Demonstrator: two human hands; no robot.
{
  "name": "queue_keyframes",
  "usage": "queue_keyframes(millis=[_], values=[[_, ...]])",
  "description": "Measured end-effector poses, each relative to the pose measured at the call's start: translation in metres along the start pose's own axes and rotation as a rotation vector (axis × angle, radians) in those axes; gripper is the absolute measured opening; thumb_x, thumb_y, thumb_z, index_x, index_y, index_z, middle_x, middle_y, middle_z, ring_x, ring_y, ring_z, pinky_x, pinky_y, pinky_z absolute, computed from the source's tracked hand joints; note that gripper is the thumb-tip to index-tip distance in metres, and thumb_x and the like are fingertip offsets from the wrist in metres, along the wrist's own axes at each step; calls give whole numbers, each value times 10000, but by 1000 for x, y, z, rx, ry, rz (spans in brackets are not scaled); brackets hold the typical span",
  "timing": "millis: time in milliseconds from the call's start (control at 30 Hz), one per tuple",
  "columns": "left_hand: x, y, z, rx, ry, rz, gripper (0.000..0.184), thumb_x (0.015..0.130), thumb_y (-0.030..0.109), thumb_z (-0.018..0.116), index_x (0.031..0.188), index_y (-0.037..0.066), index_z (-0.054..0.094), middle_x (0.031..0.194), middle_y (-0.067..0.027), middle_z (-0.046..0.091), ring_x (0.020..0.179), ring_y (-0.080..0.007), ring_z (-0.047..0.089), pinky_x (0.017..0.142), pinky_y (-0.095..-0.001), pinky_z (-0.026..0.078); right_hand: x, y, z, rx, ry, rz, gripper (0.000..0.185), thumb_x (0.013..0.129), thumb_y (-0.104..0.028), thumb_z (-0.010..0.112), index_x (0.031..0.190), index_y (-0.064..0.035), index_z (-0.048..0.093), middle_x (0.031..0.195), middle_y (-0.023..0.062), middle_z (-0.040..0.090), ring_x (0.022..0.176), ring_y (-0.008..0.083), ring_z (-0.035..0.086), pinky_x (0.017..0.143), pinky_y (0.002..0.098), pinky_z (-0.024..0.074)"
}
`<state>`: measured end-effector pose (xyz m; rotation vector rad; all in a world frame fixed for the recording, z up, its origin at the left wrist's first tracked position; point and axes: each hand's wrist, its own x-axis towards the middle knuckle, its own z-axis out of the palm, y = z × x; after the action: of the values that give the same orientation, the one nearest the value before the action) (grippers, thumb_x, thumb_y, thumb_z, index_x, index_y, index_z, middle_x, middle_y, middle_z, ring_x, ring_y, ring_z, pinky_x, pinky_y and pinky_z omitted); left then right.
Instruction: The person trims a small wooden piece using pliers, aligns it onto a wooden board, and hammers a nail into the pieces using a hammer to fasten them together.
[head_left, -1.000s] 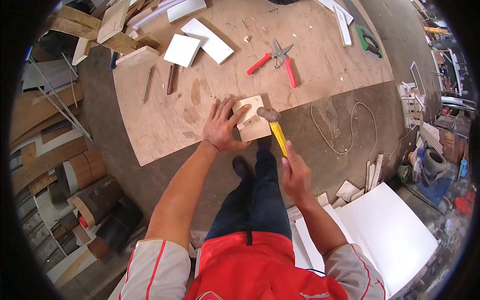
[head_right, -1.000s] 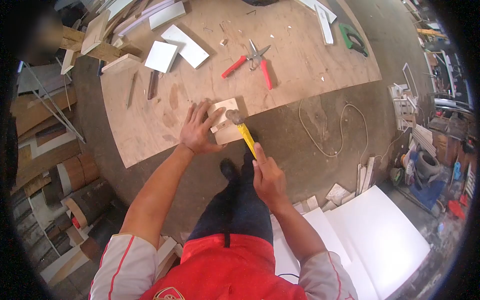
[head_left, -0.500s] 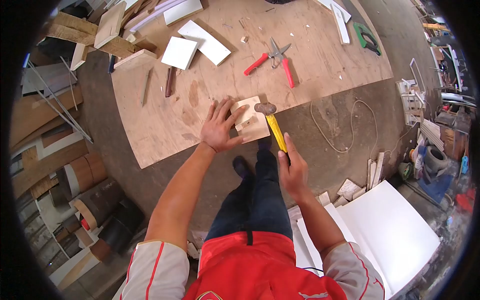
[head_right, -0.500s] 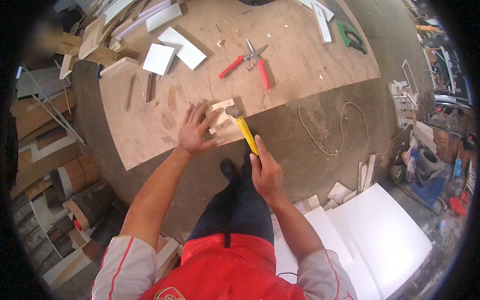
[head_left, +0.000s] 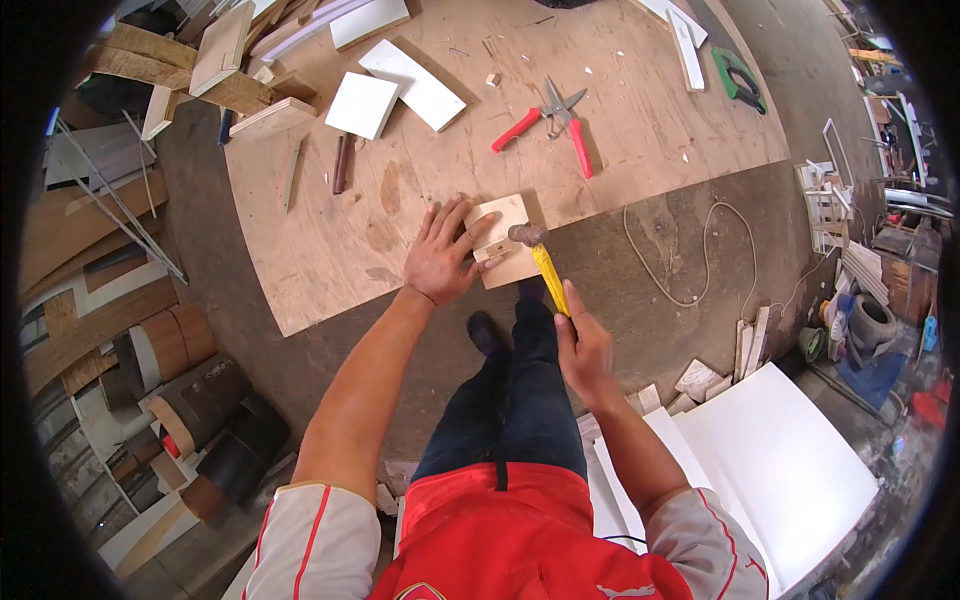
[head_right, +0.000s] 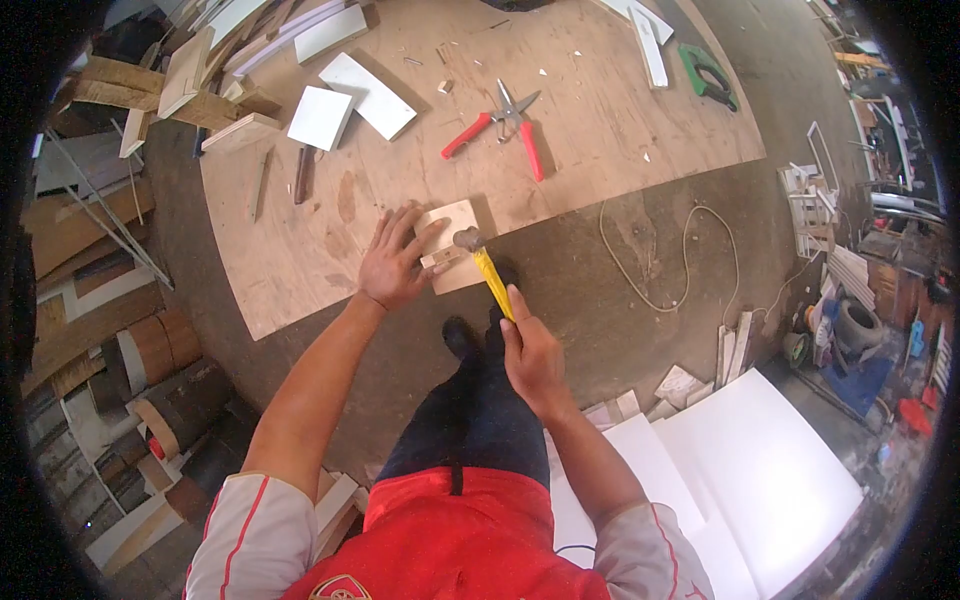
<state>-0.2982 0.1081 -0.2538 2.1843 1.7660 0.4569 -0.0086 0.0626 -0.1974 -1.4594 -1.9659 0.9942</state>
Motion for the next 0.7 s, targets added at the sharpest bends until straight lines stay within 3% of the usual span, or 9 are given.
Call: queue_keyframes(millis=[100, 300, 400, 433, 533, 567, 700], values=[[0, 1, 0, -9, 4, -6, 749, 895, 468, 777, 1580, 276, 542, 1604, -160, 472, 1554, -372, 389, 1299, -579, 268, -6, 1, 2, -32, -27, -8, 566, 1054, -87, 642, 1601, -71, 498, 942, 244, 685, 794, 420, 688, 722, 459, 548], [-1, 1, 0, -27, 25, 6, 776, 868, 431, 802, 1583, 275, 540, 1592, -161, 485, 1539, -382, 407, 1293, -581, 279, -15, 3, 11, 12, 208, -161, 563, 1051, -119, 654, 1595, -97, 513, 937, 209, 677, 775, 410, 681, 684, 475, 547], [0, 0, 2, -25, 25, 6, 768, 861, 414, 808, 1571, 267, 554, 1583, -161, 493, 1524, -390, 423, 1286, -583, 294, -16, 6, 15, -206, -57, 12, 571, 1043, -117, 668, 1592, -84, 514, 906, 200, 660, 752, 404, 664, 665, 474, 542], [1, -1, 3, -21, 25, 2, 763, 859, 408, 810, 1565, 264, 561, 1581, -161, 495, 1519, -392, 429, 1283, -584, 300, -12, 6, 11, -194, -39, -23, 572, 1041, -106, 668, 1590, -67, 512, 886, 194, 651, 735, 398, 653, 658, 470, 540], [1, 0, 2, -46, 47, 16, 737, 861, 394, 810, 1547, 254, 580, 1572, -160, 501, 1518, -396, 432, 1275, -584, 318, -8, -3, -2, -46, 34, 36, 532, 1057, -81, 639, 1575, -34, 523, 1096, 284, 725, 914, 433, 732, 771, 466, 569], [2, 1, 2, -48, 53, 15, 736, 858, 388, 813, 1543, 251, 583, 1568, -161, 503, 1517, -398, 432, 1273, -585, 322, -5, 1, 2, -24, 182, -94, 579, 1039, -108, 672, 1593, -71, 509, 873, 192, 653, 725, 399, 652, 651, 469, 536], [0, -1, 3, -29, 53, 16, 810, 829, 393, 839, 1572, 272, 540, 1582, -143, 496, 1545, -364, 404, 1285, -562, 308, -12, 12, 12, -111, 128, -124, 578, 1035, -94, 670, 1591, -69, 513, 857, 188, 643, 715, 390, 646, 647, 471, 529]])
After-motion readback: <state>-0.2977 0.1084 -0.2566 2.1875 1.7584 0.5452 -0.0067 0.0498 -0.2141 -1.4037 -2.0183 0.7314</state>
